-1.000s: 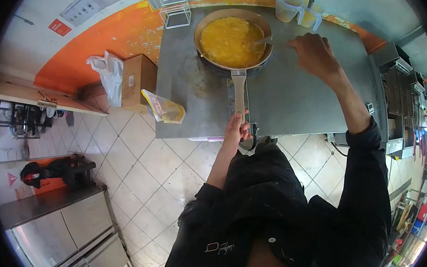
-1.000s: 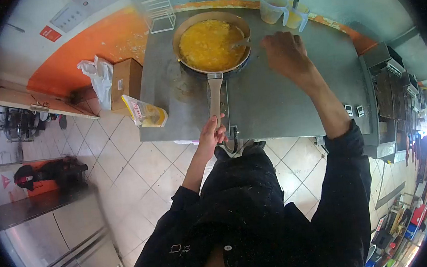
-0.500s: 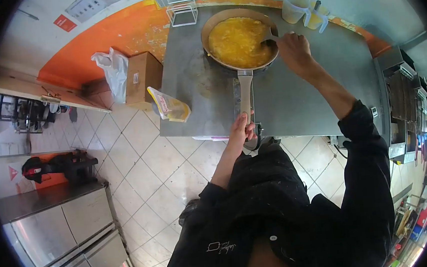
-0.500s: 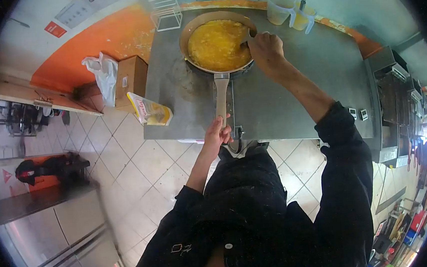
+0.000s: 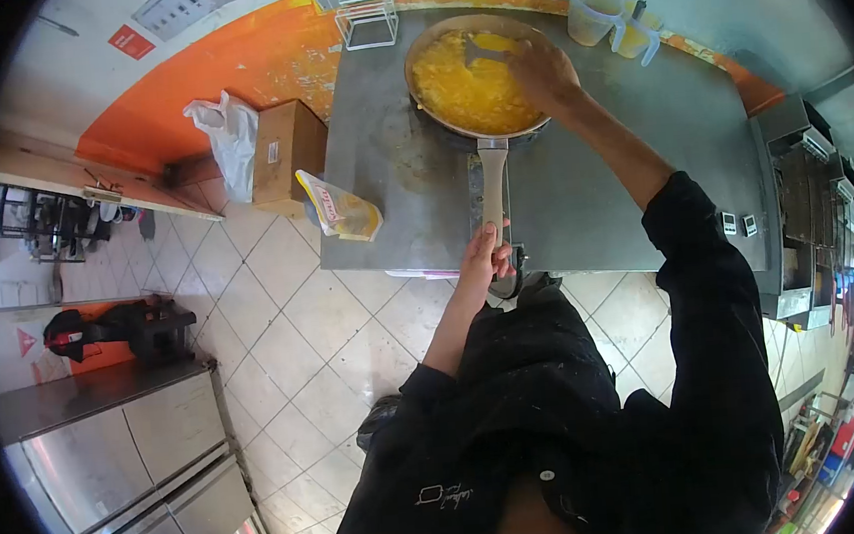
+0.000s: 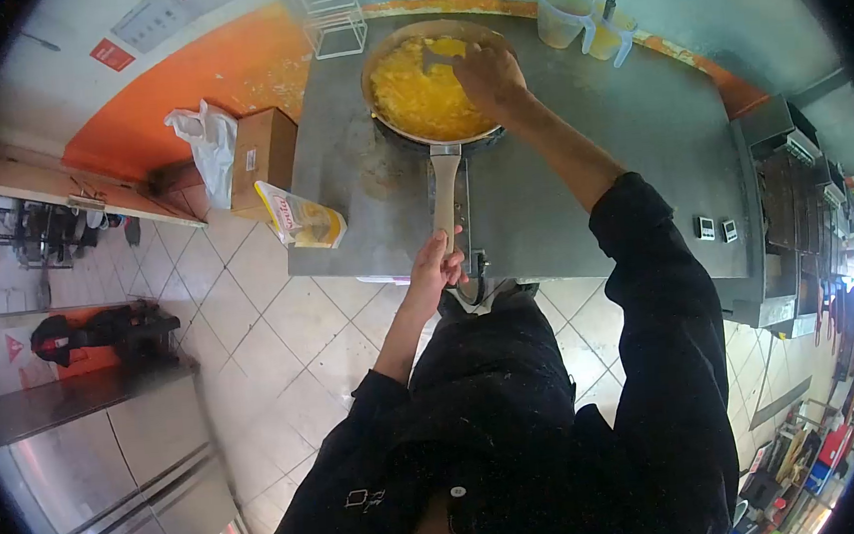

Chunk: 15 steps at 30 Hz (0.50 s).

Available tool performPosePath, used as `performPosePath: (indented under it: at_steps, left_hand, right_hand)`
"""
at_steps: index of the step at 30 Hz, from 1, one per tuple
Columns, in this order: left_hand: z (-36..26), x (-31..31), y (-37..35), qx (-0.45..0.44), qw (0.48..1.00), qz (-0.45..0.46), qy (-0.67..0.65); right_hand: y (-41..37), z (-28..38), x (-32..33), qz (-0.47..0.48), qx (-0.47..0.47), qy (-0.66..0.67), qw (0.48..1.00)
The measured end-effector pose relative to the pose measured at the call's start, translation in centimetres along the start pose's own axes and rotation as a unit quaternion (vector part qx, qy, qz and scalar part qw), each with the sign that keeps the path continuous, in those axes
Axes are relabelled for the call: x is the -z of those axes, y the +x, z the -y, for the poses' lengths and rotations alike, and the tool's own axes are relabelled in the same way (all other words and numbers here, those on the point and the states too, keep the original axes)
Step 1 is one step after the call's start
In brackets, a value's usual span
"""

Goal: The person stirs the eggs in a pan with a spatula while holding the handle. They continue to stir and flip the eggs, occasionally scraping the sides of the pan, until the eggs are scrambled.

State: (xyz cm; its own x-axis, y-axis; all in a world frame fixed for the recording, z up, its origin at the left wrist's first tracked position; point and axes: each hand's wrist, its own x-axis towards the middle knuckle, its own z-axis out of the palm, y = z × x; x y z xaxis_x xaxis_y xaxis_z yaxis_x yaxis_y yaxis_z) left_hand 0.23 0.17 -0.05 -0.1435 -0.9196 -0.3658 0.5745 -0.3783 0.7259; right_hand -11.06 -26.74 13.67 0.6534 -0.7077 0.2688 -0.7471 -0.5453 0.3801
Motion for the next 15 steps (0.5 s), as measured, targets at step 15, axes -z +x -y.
performPosePath:
  at_steps: [15]
  left_hand:
    - [0.1,0.3,0.2,-0.002,1.000,0.002,0.005]
  right_hand:
    - [-9.8,-1.6,11.3,0.127,-0.077,0.215,0.965]
